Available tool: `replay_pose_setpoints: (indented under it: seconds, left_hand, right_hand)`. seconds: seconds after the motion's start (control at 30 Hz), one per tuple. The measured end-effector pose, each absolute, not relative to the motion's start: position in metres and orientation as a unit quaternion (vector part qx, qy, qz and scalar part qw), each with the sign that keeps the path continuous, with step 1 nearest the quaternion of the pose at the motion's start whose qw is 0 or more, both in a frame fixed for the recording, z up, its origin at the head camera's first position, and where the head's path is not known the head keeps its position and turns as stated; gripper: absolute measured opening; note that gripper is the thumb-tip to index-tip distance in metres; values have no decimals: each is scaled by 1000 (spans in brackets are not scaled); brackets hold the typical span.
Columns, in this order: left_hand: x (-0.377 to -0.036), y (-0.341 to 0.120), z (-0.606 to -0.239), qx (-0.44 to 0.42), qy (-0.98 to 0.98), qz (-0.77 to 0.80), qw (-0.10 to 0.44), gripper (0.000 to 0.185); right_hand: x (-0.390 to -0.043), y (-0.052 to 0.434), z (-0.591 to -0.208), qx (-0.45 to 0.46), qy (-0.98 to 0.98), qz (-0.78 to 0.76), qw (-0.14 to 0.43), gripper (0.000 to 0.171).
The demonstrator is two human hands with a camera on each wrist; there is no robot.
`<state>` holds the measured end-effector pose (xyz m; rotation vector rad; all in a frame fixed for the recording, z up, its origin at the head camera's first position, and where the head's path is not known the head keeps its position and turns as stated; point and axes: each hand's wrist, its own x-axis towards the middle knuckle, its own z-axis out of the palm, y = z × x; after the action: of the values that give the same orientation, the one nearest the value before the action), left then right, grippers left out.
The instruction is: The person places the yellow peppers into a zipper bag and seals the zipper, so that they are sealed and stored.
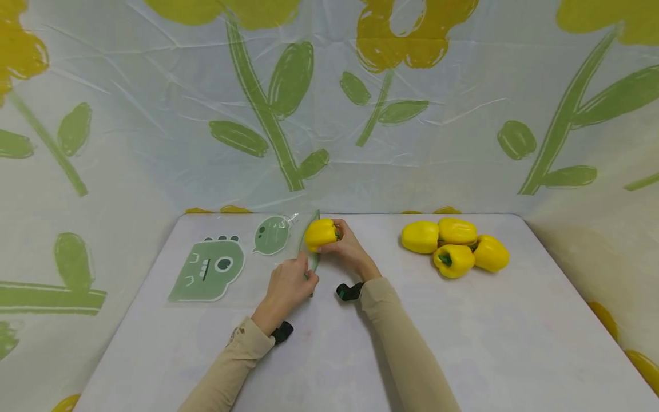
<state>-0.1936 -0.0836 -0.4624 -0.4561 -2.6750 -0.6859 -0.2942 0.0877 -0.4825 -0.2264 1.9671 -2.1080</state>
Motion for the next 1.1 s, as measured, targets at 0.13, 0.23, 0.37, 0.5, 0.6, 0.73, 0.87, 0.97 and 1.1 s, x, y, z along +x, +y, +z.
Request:
replay_pose_setpoints:
  seconds: [0.13,0.23,0.37,0.5,0.6,0.73,0.87,0.97,1.1]
  left_hand:
    - [-193,-84,-463,-167,-941,-242,170,22]
    - [-193,-85,-464,-172,-940,-242,169,22]
    - [-193,-85,-464,-181,-939,-243,165,22]
    - [-193,-85,-464,-188,-937,-246,160,23]
    - [-194,-85,-464,-190,-937,-248,158,23]
    - [-194,-85,-464,-192,-937,-248,153,23]
    - [-194,-85,-462,-195,-938,-247,149,21]
    - [-195,-86,-463,-197,-938,-247,143,21]
    - [-195,-87,-463,-200,-938,-247,139,21]
  right_hand:
    - [-296,86,-486,-79,690,-707,131,75]
    - [-297,85,-490,-96,711,-685,128,75]
    - [-297,83,-493,-124,762,-629,96,74]
    - [-295,80,-492,-126,821,-553,71,75]
    - [-295,77,-489,-121,840,-523,75,79]
    - [-295,75,-485,-125,839,-521,94,81]
    - [-295,78,-483,-145,829,-527,115,81]
    - [-296,79,-484,-153,827,-527,120,79]
    - [-295,75,-483,-141,844,-506,109,76]
